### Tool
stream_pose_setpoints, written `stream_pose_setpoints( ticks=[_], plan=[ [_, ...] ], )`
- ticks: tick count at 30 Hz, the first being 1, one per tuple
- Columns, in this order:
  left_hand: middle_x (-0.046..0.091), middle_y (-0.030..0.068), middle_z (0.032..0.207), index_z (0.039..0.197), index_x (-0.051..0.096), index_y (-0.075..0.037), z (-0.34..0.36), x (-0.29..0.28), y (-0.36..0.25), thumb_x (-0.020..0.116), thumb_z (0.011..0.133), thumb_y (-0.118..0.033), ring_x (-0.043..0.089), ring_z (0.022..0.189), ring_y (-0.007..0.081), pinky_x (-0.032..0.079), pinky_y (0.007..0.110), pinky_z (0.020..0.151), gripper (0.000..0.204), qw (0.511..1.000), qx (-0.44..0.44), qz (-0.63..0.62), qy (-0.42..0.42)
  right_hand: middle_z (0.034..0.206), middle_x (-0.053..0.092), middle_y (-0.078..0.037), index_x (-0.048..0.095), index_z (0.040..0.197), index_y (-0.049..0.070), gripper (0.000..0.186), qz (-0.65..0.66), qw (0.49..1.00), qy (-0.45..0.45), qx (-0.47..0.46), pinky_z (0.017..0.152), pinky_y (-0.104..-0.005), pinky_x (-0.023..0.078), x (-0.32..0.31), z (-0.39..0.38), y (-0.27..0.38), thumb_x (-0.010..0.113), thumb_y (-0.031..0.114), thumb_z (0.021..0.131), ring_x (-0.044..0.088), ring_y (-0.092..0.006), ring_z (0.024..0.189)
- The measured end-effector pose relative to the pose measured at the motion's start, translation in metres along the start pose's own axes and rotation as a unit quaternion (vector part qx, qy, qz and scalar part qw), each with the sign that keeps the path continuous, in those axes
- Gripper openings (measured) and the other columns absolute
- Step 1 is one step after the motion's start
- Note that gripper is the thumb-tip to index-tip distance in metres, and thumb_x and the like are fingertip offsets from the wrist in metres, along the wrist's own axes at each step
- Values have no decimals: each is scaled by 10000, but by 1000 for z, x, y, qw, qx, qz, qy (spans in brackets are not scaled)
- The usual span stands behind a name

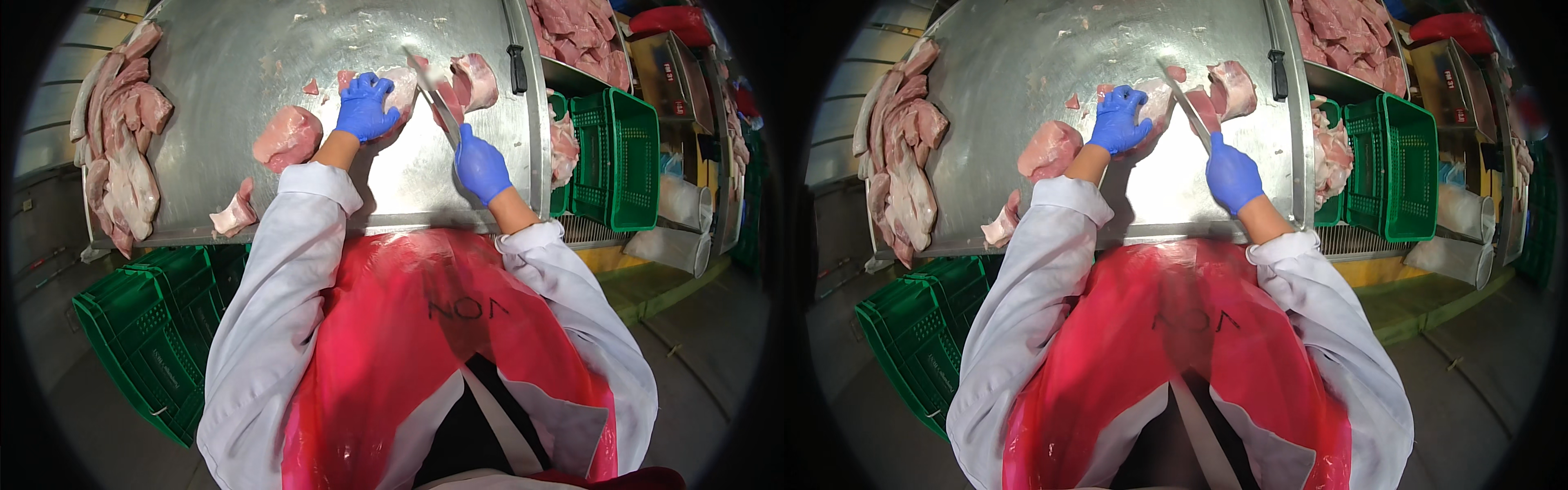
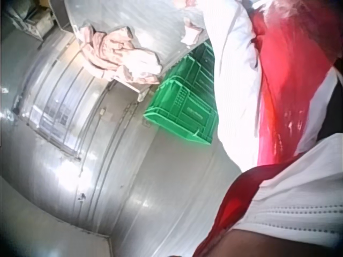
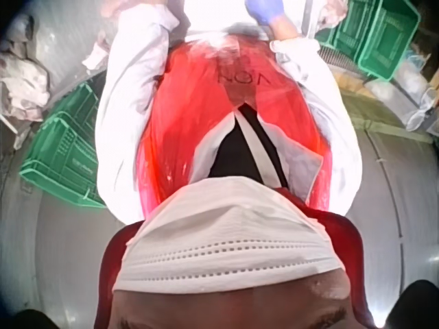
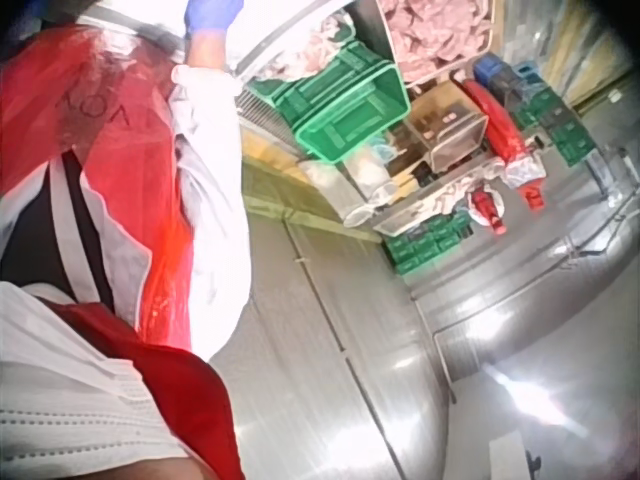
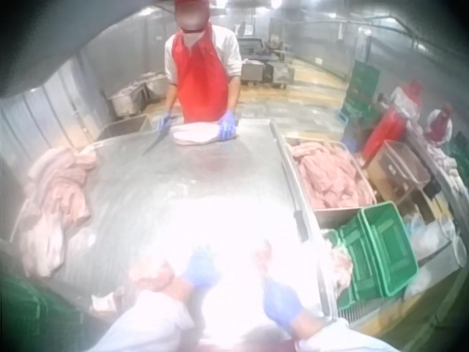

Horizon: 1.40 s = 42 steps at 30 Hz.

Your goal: The person uses a knife to trim fat and cut large pieces of raw meat on a stainless steel table. The person places the trimmed meat into green crates below the table.

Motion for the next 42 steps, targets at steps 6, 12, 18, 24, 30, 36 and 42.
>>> stream_pose_setpoints(
  ticks=[6, 12, 18, 24, 30, 36, 42],
  plan=[
    [521, 170, 1278, 1202, 634, -152, -2, -2, -7, 699, 739, -428, 498, 1212, 391, 382, 500, 1035, 543, 1000, -21, 11, -19, 905, 695, -261, 487, 1202, -6, 281, -55, 996, 47, -51, 729, -532, 548, -15, 30, -1, 446, 133, 962, 692, -426, 831],
    [516, 160, 1283, 1206, 638, -165, 0, -1, -12, 696, 743, -433, 497, 1220, 363, 357, 495, 1055, 538, 999, -25, 19, -15, 890, 683, -262, 492, 1165, -3, 247, -8, 996, 14, -89, 690, -537, 528, -1, 123, 30, 478, 127, 956, 671, -459, 787],
    [542, 150, 1233, 1184, 642, -169, 0, -4, -12, 672, 754, -439, 503, 1208, 340, 351, 487, 1056, 509, 999, -20, 21, -14, 1005, 672, -294, 470, 1234, 6, 308, -23, 990, -51, -130, 754, -535, 540, 19, 99, 9, 455, 128, 952, 698, -425, 838],
    [525, 169, 1272, 1197, 639, -166, -4, -3, -9, 660, 759, -439, 491, 1225, 364, 358, 501, 1044, 517, 999, -28, 14, -13, 1047, 668, -308, 443, 1342, 43, 376, -80, 983, 164, 11, 846, -514, 532, -23, 36, 1, 401, 190, 998, 689, -430, 932],
    [531, 162, 1259, 1201, 652, -177, 2, 3, -6, 658, 759, -469, 508, 1199, 347, 396, 500, 966, 530, 999, 4, 35, -7, 1104, 671, -283, 550, 1248, 15, 361, -80, 984, 153, -39, 887, -449, 528, 8, 140, 53, 470, 276, 1012, 666, -416, 1043],
    [556, 141, 1198, 1173, 654, -176, 0, 6, 2, 657, 751, -439, 521, 1181, 329, 402, 492, 969, 497, 999, -25, 13, -25, 1020, 671, -291, 465, 1269, -11, 348, 18, 997, 56, -51, 866, -507, 511, 60, 70, -5, 440, 172, 975, 657, -443, 996],
    [561, 140, 1220, 1191, 610, -138, -2, -2, 25, 705, 776, -334, 546, 1166, 336, 433, 454, 993, 469, 993, 15, -114, -19, 923, 670, -318, 466, 1141, 8, 229, 28, 995, 94, 13, 761, -572, 515, 53, 11, -9, 458, 145, 958, 662, -492, 860]
  ],
)
Point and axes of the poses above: each hand's wrist, its own z-axis towards the middle knuckle, its own x-axis out of the palm, y = z × x, the point moved 2 cm from there along z, towards the middle knuckle
